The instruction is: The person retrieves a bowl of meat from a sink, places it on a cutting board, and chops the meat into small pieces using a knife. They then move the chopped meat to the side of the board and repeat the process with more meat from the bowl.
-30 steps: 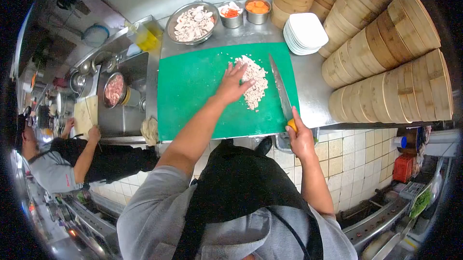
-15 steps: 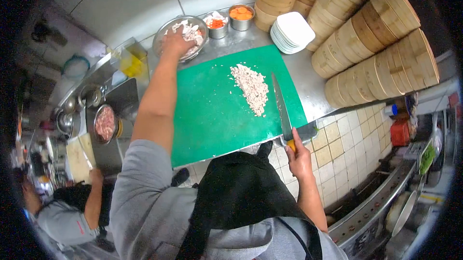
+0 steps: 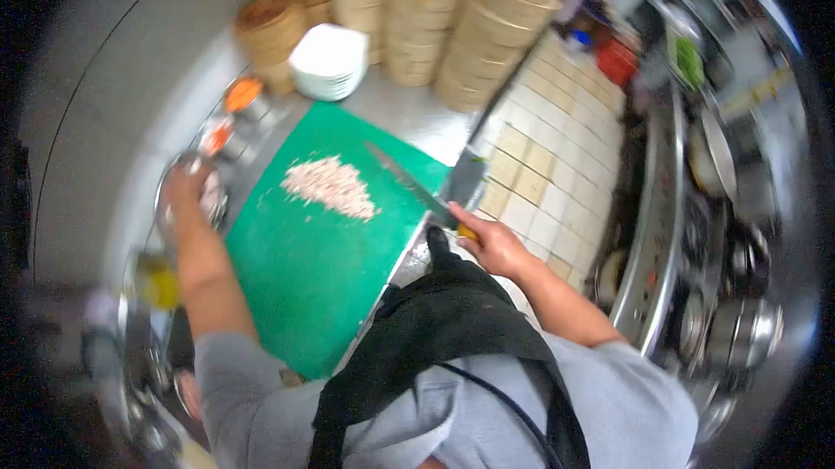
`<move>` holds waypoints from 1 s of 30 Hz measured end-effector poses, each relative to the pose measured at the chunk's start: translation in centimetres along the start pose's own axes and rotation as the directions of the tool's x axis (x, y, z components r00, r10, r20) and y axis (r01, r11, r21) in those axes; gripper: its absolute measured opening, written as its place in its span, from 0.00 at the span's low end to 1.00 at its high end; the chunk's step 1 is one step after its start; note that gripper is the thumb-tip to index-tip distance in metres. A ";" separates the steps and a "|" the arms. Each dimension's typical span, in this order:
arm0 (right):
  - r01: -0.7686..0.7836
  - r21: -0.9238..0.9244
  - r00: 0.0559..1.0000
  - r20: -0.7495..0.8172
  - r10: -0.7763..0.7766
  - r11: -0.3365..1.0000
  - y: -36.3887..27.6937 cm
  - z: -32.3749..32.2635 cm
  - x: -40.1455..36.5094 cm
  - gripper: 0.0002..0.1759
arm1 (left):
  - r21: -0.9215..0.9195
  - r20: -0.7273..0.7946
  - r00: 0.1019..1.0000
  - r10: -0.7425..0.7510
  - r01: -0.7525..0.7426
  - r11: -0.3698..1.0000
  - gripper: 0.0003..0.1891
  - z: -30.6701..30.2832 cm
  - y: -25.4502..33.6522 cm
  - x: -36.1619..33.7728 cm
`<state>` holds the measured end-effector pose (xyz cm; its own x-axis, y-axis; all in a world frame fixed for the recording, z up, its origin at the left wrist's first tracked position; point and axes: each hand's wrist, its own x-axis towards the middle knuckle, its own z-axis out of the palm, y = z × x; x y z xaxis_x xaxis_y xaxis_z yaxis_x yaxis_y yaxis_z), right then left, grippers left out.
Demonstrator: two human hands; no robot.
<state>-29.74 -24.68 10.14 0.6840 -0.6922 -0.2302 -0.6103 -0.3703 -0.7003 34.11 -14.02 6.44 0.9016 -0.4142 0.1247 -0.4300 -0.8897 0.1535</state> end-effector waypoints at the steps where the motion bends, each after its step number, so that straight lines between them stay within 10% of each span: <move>1: 0.027 -0.016 1.000 -0.007 -0.027 1.000 0.4 0.1 -0.1 0.39 | 0.027 0.059 0.998 -0.021 0.019 0.999 0.52 -2.2 1.0 -1.2; 10: -0.008 -0.059 0.999 0.042 0.010 0.998 0.8 0.1 -0.7 0.41 | 0.086 -0.004 0.927 -0.376 0.375 0.923 0.52 -1.5 2.6 -1.2; 17: -0.069 -0.090 0.994 0.077 0.076 0.994 0.8 -0.3 -1.9 0.41 | 0.123 0.275 0.946 -0.173 0.143 0.982 0.53 0.5 -1.4 1.9; 30: -0.076 -0.050 0.993 0.090 0.080 0.996 2.0 -1.0 -2.7 0.40 | -0.303 -0.208 0.978 -0.012 -0.052 0.952 0.27 2.0 -5.1 1.9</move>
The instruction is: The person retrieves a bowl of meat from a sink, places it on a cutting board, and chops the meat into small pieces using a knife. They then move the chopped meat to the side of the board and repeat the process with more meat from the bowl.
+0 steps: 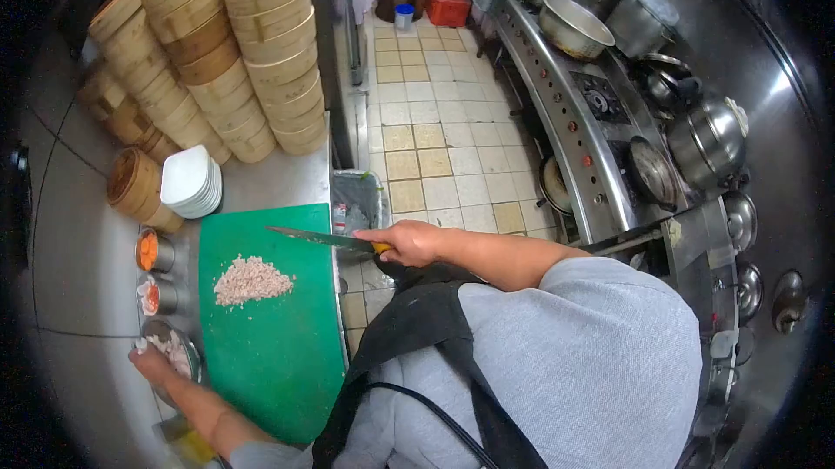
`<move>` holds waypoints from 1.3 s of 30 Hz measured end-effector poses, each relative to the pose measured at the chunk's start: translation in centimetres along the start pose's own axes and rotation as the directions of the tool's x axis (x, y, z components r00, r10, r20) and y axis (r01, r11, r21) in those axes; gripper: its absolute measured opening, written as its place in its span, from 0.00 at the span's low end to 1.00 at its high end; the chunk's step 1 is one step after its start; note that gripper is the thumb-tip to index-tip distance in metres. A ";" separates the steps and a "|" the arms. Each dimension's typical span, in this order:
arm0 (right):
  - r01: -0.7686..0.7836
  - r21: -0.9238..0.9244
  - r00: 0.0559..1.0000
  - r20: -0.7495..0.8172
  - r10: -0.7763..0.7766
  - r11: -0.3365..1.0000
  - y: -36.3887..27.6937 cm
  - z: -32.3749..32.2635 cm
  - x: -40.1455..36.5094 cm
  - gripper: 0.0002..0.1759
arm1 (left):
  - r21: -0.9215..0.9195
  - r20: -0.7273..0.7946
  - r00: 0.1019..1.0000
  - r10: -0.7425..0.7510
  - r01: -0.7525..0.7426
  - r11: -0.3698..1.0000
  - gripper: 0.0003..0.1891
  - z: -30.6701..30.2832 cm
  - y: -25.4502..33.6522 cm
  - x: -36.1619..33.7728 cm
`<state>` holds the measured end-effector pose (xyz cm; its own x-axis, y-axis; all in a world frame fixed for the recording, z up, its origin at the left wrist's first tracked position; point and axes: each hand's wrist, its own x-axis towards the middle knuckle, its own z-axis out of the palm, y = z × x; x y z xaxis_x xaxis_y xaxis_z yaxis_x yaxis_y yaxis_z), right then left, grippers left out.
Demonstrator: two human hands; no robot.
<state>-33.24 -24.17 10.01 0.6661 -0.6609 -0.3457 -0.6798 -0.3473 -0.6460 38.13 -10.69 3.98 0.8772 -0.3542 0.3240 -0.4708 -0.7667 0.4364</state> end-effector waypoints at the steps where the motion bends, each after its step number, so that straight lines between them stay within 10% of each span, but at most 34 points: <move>1: -0.006 -0.005 1.000 0.014 0.006 1.000 0.0 -0.1 0.2 0.40 | -0.043 -0.054 0.999 0.004 -0.007 0.999 0.27 -0.9 0.7 -0.7; 6: 0.033 0.012 0.999 -0.006 -0.033 0.999 -0.2 0.0 1.4 0.41 | -0.369 -0.209 0.975 -0.082 -0.001 0.929 0.29 -1.8 -1.0 1.9; 12: 0.106 0.103 0.992 -0.073 -0.099 0.989 -0.5 0.3 3.2 0.40 | -0.260 -0.501 0.862 0.075 -0.233 0.937 0.28 -10.4 5.6 -2.5; 16: -0.126 0.170 0.992 0.045 0.120 0.977 -3.6 -0.4 4.1 0.40 | -0.573 -0.292 0.954 0.061 -0.226 0.788 0.22 -13.1 9.6 -12.6; 19: 0.132 0.197 0.991 -0.055 -0.124 0.971 -2.8 1.0 5.1 0.40 | -0.781 -0.123 0.985 0.124 -0.173 0.600 0.23 -10.0 9.9 -21.2; 24: 0.225 0.136 0.973 0.019 -0.229 0.965 -4.5 2.1 6.6 0.41 | -0.571 0.268 0.963 0.010 0.151 0.807 0.23 -3.5 6.2 -32.1; 27: 0.304 0.064 0.947 0.087 -0.309 0.951 -4.7 3.2 7.8 0.41 | -0.324 0.081 0.980 0.180 -0.144 0.935 0.29 -4.9 7.6 -34.9; 31: 0.321 0.073 0.926 0.187 -0.329 0.944 -5.6 3.5 9.0 0.41 | -0.356 0.205 0.970 0.131 -0.050 0.933 0.44 -8.2 8.5 -35.2; 39: 0.386 0.123 0.912 0.097 -0.398 0.914 -2.7 -0.4 11.6 0.41 | -0.352 0.155 0.983 0.097 -0.036 0.935 0.38 -7.5 11.6 -29.9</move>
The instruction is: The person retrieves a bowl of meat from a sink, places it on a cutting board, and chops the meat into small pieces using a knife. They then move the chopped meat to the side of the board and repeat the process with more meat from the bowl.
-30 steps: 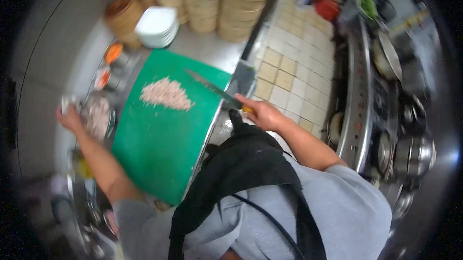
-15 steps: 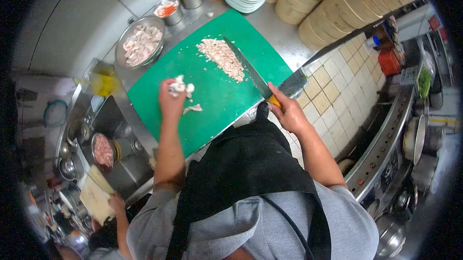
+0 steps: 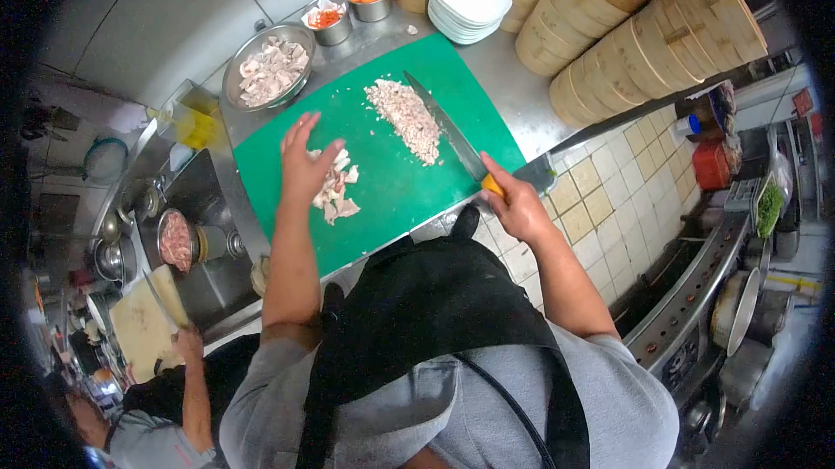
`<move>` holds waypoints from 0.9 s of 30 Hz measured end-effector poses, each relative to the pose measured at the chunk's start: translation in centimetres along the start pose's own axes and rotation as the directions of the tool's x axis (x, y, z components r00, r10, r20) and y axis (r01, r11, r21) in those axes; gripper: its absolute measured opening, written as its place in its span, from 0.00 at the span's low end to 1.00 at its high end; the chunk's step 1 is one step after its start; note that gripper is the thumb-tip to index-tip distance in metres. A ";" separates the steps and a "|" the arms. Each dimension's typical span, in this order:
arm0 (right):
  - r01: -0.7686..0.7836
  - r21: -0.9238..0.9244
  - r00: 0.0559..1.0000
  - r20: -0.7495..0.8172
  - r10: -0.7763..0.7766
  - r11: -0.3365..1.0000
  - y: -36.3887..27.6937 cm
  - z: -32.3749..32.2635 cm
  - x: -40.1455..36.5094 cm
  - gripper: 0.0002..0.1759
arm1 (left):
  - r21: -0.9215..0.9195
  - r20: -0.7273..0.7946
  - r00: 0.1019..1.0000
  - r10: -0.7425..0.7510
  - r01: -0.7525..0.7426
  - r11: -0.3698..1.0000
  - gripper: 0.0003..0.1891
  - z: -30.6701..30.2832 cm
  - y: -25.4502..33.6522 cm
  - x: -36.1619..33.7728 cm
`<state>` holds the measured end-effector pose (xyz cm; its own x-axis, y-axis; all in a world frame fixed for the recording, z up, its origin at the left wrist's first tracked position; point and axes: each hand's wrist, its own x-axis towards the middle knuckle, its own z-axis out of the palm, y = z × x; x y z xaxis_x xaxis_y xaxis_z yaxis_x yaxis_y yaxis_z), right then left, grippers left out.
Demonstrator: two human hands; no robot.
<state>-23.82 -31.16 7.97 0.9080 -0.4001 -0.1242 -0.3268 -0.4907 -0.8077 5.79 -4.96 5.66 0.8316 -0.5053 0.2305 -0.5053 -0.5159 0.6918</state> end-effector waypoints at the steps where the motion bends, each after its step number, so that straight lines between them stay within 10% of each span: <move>1: -0.062 0.012 0.998 0.015 0.062 0.998 0.8 -1.0 -0.1 0.41 | -0.003 -0.004 1.000 0.023 -0.023 1.000 0.35 0.8 0.6 1.7; 20: -0.428 0.132 0.901 -0.022 0.434 0.894 9.0 -12.1 -8.0 0.37 | 0.509 0.310 0.934 -0.178 -0.005 0.861 0.17 24.9 4.6 25.3; 27: -0.300 0.173 0.953 0.011 0.302 0.938 11.7 -12.1 -6.3 0.38 | 0.155 -0.137 0.990 -0.022 0.043 0.987 0.08 17.4 5.4 19.7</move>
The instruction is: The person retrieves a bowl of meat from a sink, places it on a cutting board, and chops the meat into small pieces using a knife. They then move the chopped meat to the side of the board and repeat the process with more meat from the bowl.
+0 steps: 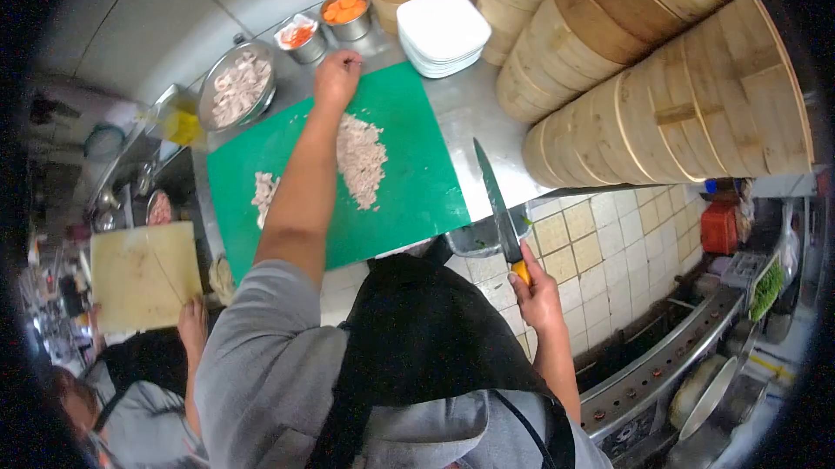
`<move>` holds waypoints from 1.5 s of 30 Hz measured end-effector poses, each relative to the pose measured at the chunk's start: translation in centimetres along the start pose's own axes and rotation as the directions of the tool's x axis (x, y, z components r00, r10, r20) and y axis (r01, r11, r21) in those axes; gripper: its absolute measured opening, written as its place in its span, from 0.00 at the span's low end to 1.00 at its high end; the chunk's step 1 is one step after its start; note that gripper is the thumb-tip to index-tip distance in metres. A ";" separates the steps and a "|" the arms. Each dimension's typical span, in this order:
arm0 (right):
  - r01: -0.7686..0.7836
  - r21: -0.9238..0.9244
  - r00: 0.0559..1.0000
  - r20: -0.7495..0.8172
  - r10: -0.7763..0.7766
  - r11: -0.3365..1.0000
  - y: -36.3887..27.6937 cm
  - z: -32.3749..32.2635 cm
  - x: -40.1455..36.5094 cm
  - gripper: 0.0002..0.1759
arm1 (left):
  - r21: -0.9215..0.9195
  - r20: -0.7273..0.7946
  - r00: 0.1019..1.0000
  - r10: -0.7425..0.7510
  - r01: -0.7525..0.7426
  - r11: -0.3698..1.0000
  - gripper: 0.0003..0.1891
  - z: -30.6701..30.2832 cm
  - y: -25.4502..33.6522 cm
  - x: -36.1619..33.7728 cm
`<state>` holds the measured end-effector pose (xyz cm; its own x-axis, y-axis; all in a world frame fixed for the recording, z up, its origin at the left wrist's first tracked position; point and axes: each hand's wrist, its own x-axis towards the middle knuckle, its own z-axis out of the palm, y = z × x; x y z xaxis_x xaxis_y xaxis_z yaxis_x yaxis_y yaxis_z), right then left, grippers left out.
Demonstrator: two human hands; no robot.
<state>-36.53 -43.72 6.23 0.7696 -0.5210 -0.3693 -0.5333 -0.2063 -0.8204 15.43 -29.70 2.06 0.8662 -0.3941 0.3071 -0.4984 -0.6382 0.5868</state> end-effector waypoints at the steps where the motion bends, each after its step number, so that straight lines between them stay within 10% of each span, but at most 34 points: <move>1: 0.009 -0.004 1.000 0.011 -0.009 1.000 -0.4 0.2 0.8 0.38 | -0.095 -0.068 0.992 0.111 -0.117 0.989 0.05 -1.8 -0.6 -1.8; 7: 0.037 0.003 0.977 0.209 -0.036 0.999 -3.7 2.3 5.7 0.37 | 0.090 0.040 0.999 -0.015 0.012 0.996 0.10 -11.0 -5.2 -17.6; 9: 0.255 -0.048 0.927 0.297 -0.230 0.966 -5.2 3.9 7.1 0.38 | 0.193 0.060 0.994 -0.088 0.075 0.978 0.15 -12.6 -6.2 -21.4; 11: 0.313 -0.084 0.901 0.343 -0.267 0.946 -8.0 5.6 7.8 0.38 | 0.353 -0.259 0.935 -0.242 0.325 0.877 0.34 -13.1 -6.0 -23.6; 14: 0.414 -0.088 0.854 0.381 -0.354 0.906 -10.2 9.4 8.5 0.39 | 0.329 -0.228 0.834 -0.503 0.552 0.766 0.51 -13.7 -5.7 -23.4; 17: 0.387 -0.076 0.852 0.411 -0.325 0.919 -12.0 12.7 8.0 0.40 | 0.361 -0.086 0.879 -0.468 0.465 0.808 0.55 -13.3 -5.4 -21.9; 25: 0.469 -0.324 0.873 0.310 -0.376 0.822 -12.5 19.5 6.8 0.38 | 0.146 0.127 0.992 0.022 -0.040 0.988 0.30 -11.9 -6.9 -23.1; 27: 0.475 -0.392 0.875 0.304 -0.376 0.788 -12.3 20.1 6.2 0.37 | -0.007 -0.139 0.982 0.126 -0.128 0.992 0.25 -12.0 -6.9 -23.9; 33: 0.656 -0.342 0.748 0.175 -0.641 0.672 -13.1 21.7 5.3 0.39 | -0.055 -0.103 0.971 0.215 -0.222 0.974 0.12 -11.1 -8.6 -23.9; 36: 0.522 -0.496 0.847 0.394 -0.355 0.694 -12.9 21.6 6.4 0.39 | -0.020 -0.110 0.970 0.216 -0.220 0.975 0.12 -11.2 -8.3 -23.8; 45: 0.569 -0.505 0.815 0.453 -0.363 0.649 -13.8 21.0 7.0 0.39 | -0.038 -0.102 0.983 0.153 -0.158 0.987 0.11 -11.7 -7.7 -23.7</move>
<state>-16.36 -27.17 5.83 0.9793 0.0253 -0.2009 -0.0852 -0.8485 -0.5222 -0.80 -7.69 -0.93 0.7785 -0.4178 0.4684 -0.6273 -0.5423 0.5590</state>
